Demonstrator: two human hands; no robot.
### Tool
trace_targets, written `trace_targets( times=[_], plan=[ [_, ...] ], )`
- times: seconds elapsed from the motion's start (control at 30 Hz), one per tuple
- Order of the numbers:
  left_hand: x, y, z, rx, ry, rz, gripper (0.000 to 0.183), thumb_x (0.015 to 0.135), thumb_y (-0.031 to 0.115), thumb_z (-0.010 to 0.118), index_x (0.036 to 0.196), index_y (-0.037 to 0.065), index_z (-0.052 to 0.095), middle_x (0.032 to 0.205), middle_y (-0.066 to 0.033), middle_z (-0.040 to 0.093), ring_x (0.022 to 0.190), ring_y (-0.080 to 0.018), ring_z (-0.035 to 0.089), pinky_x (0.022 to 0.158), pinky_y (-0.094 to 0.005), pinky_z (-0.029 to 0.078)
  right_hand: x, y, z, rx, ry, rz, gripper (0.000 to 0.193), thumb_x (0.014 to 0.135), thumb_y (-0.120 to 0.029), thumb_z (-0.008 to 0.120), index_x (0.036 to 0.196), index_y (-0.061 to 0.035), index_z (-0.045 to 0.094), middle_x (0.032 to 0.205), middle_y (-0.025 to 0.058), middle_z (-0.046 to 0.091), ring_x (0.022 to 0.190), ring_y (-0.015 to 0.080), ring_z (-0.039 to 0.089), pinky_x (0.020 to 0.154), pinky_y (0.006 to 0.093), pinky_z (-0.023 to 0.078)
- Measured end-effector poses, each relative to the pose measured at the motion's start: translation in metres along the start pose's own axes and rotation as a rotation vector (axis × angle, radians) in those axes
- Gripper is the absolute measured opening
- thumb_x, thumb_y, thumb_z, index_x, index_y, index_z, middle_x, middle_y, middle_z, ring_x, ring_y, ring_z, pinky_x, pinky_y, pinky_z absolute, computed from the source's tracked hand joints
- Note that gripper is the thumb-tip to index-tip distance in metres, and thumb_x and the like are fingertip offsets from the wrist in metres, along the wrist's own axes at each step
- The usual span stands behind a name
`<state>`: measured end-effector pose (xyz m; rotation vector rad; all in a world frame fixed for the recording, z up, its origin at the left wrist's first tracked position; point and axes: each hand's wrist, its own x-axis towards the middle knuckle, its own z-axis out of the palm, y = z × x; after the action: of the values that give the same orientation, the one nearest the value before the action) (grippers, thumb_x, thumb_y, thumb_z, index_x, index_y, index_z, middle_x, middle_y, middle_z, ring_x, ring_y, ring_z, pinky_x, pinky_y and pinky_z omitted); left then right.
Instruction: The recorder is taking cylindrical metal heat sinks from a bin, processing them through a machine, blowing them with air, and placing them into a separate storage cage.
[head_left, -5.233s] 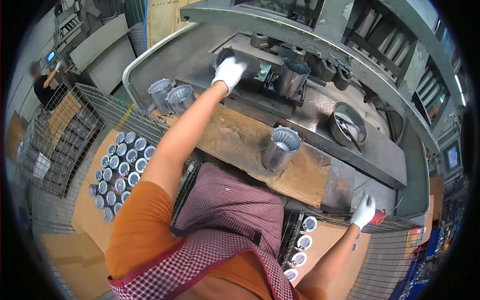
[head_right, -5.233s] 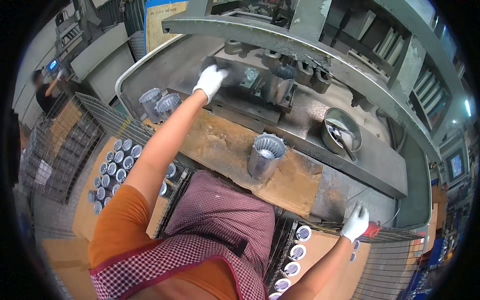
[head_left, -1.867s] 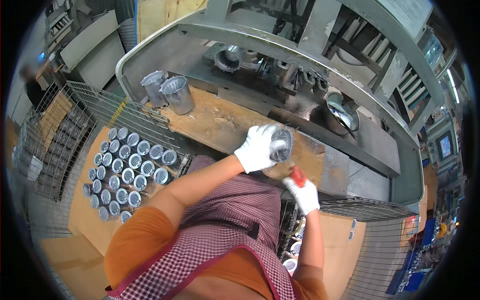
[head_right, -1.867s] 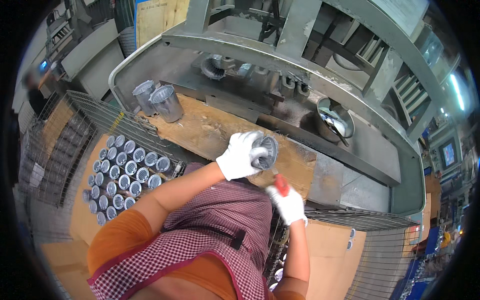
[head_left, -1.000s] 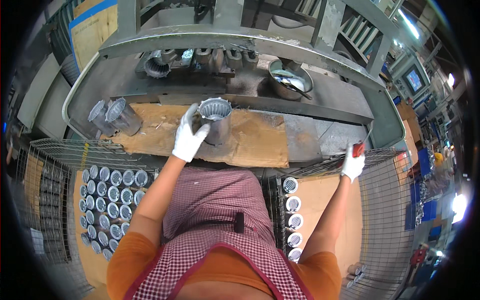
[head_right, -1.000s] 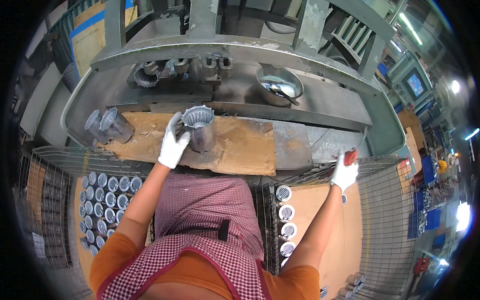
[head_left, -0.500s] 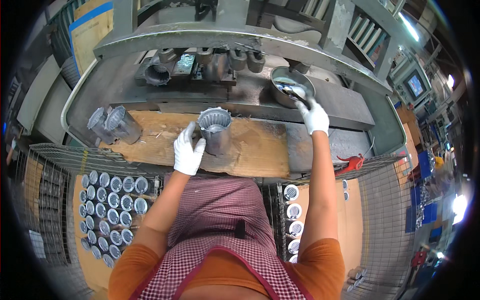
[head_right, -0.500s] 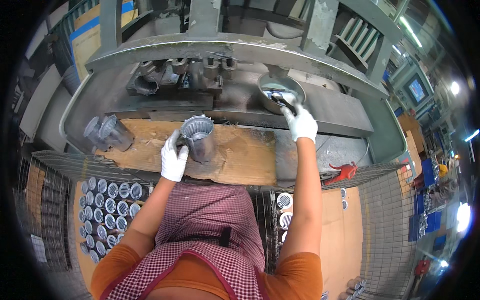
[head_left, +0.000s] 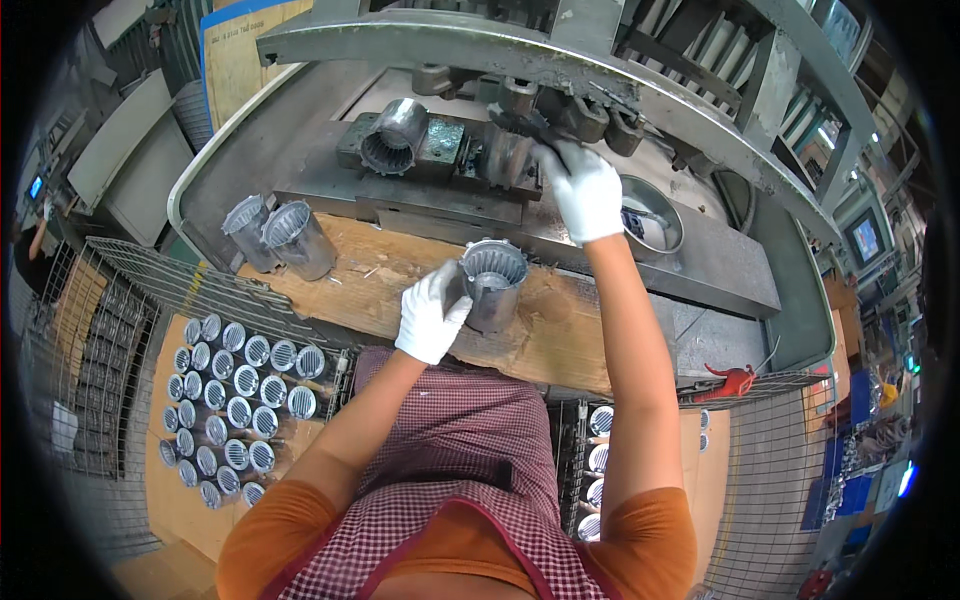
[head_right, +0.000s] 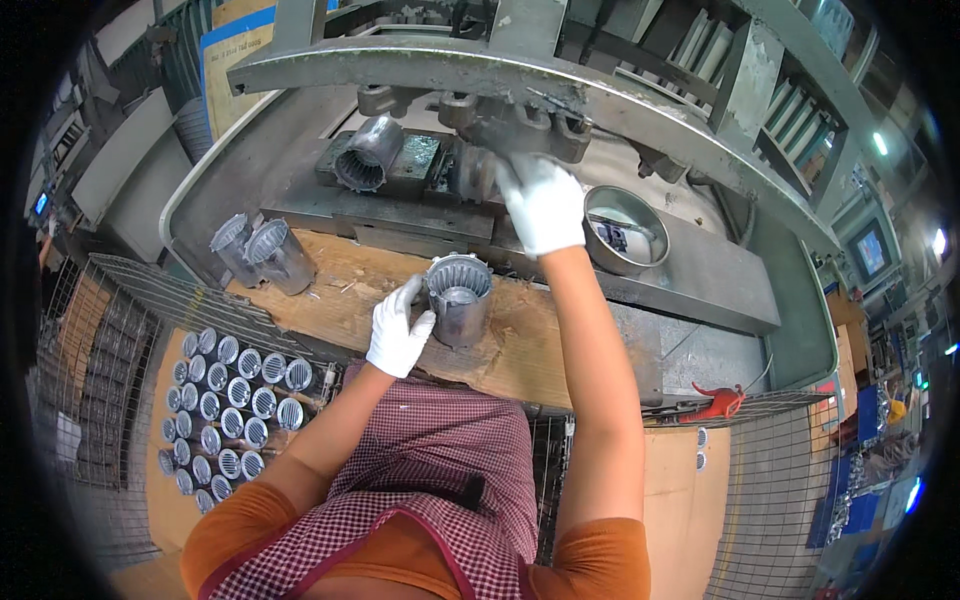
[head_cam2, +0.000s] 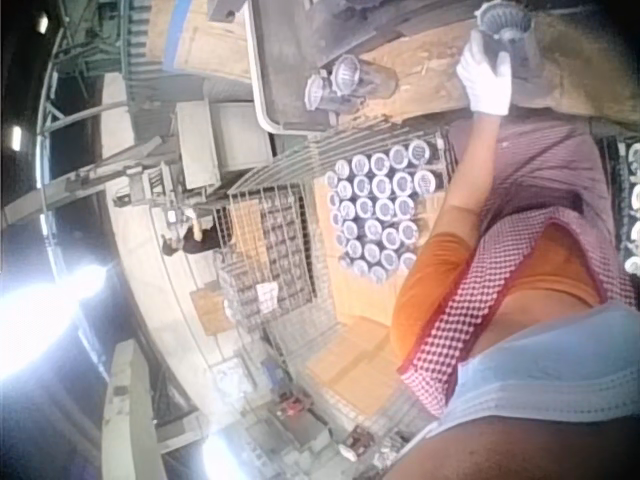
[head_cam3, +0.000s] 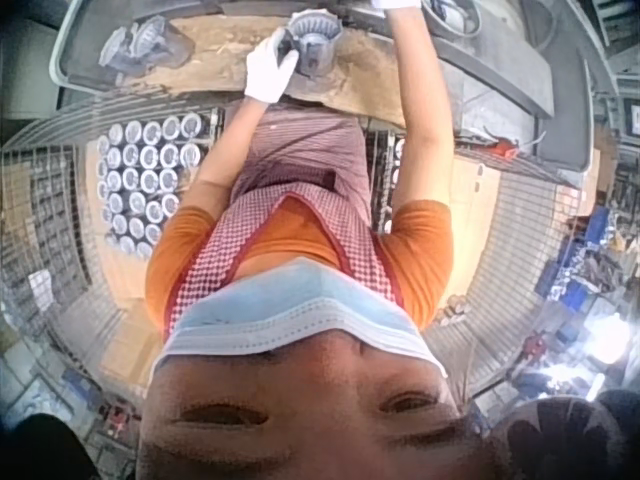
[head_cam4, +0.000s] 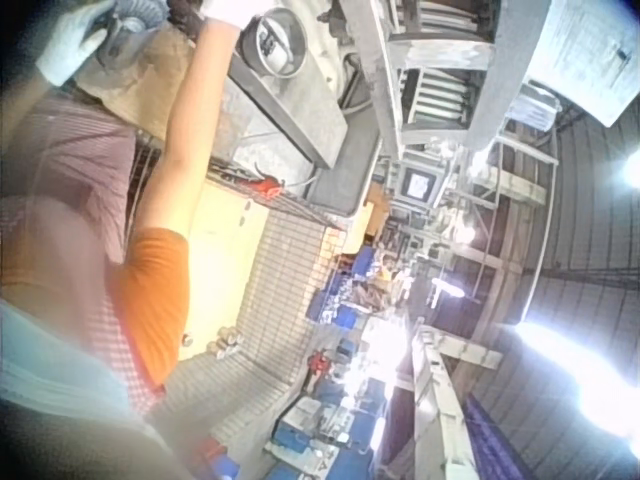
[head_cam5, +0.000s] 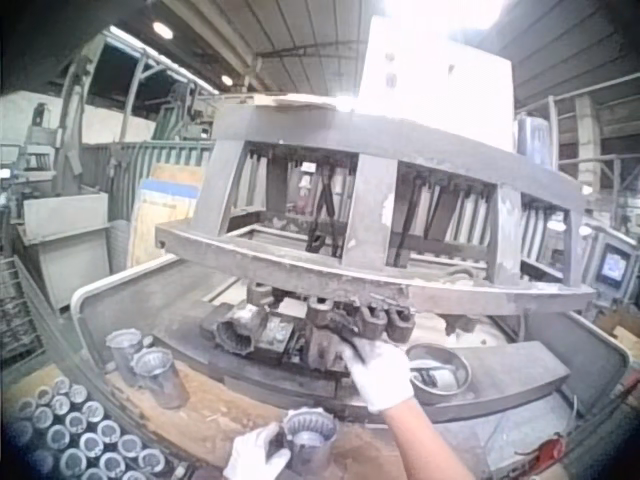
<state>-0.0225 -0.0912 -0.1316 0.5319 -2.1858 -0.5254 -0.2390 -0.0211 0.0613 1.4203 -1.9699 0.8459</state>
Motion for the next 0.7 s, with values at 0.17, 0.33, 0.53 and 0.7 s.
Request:
trace_targets(
  times=[0.17,0.33,0.53,0.7],
  plan=[
    [0.003,-0.007,0.003,-0.113,-0.026,-0.085,0.060,0.085,0.036,0.064,0.133,0.004,0.047,0.117,-0.0171,0.060,0.105,-0.0351,0.058,0.091,-0.0457,0.044,0.005,0.032,-0.014,-0.092,0.213,0.150,0.022,0.086,-0.029,0.061,0.081,-0.0097,0.069,0.074,0.0153,0.066,0.068,0.0348,0.064,0.062,0.0428,0.050],
    [0.001,-0.004,0.002,0.023,0.024,0.028,0.062,0.085,0.034,0.065,0.135,0.004,0.044,0.117,-0.0178,0.060,0.103,-0.0355,0.058,0.090,-0.0458,0.044,-0.022,0.090,-0.047,-0.191,0.311,0.294,0.025,0.088,-0.033,0.061,0.090,-0.0098,0.071,0.085,0.0157,0.068,0.079,0.0343,0.065,0.071,0.0417,0.051],
    [0.003,-0.006,-0.001,-0.073,0.018,0.027,0.071,0.082,0.040,0.068,0.136,0.001,0.043,0.119,-0.0197,0.059,0.106,-0.0360,0.059,0.091,-0.0469,0.045,-0.068,0.116,-0.077,-0.177,0.104,0.538,0.034,0.090,-0.041,0.058,0.102,-0.0122,0.071,0.098,0.0157,0.069,0.094,0.0346,0.064,0.081,0.0405,0.049],
    [0.033,0.039,-0.026,-0.012,-0.271,-0.057,0.073,0.070,0.054,0.074,0.126,0.010,0.055,0.121,-0.0178,0.059,0.110,-0.0382,0.058,0.093,-0.0473,0.046,-0.128,0.130,-0.077,-0.208,-0.037,0.627,0.036,0.091,-0.041,0.057,0.108,-0.0128,0.070,0.103,0.0170,0.068,0.098,0.0359,0.063,0.085,0.0421,0.049]
  ],
)
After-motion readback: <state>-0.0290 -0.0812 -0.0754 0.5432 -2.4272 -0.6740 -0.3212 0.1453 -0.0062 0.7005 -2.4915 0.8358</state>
